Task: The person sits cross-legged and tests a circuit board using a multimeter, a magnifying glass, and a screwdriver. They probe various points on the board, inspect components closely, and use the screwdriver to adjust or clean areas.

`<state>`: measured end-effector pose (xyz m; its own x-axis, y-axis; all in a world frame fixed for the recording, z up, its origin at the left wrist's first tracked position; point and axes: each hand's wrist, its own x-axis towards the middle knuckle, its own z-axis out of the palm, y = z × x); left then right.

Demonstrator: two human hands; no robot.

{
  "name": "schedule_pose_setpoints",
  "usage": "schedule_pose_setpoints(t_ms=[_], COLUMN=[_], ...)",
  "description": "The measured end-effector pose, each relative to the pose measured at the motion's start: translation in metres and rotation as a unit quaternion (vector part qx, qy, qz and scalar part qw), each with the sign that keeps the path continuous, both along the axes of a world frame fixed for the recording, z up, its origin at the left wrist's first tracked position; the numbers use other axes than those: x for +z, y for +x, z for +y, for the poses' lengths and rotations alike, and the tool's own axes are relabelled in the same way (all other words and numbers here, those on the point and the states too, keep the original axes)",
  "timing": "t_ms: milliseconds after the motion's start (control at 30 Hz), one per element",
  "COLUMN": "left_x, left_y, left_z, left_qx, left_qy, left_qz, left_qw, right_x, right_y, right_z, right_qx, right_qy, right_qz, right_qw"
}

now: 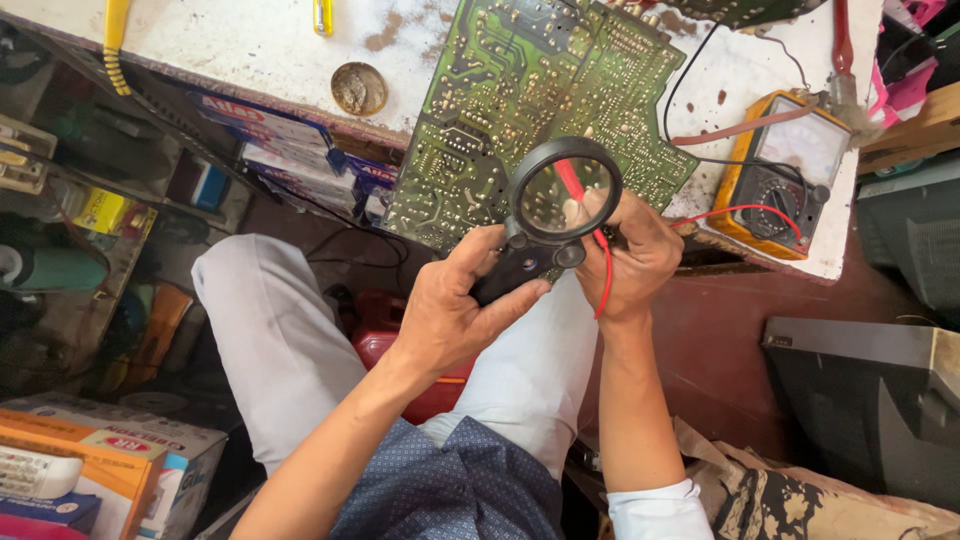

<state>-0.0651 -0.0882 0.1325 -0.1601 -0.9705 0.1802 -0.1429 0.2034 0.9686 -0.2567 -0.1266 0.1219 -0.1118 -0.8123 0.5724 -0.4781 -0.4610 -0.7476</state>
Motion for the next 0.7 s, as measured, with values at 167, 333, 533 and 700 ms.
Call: schedule_pose_setpoints(t_ms=[167, 333, 533, 700], left_x=[-0.0007, -0.0015, 0.0003, 0.0007], left_y=[0.0007, 0.0015, 0.0023, 0.0026], left_z=[0.0013, 0.0021, 0.0037, 0.0053], left_qx=[0.001, 0.004, 0.000, -0.002], left_qy=[-0.021, -0.022, -0.019, -0.026], left_qz=[0.013, 0.008, 0.017, 0.021], left_qw=[1.000, 1.000, 1.000, 0.999], right_x=[-0.0009, -0.0008, -0.0004, 0.0001], right_y=[-0.0008, -0.0005, 0.0021, 0.0028], right_z=[0.0007, -0.0002, 0.0003, 0.0006], right_qx=[-0.004, 0.001, -0.018, -0.020], right_qy=[-0.014, -0.026, -0.013, -0.011], right_qz=[0.027, 0.027, 0.026, 0.018], right_qw=[1.000, 0.999, 0.999, 1.000])
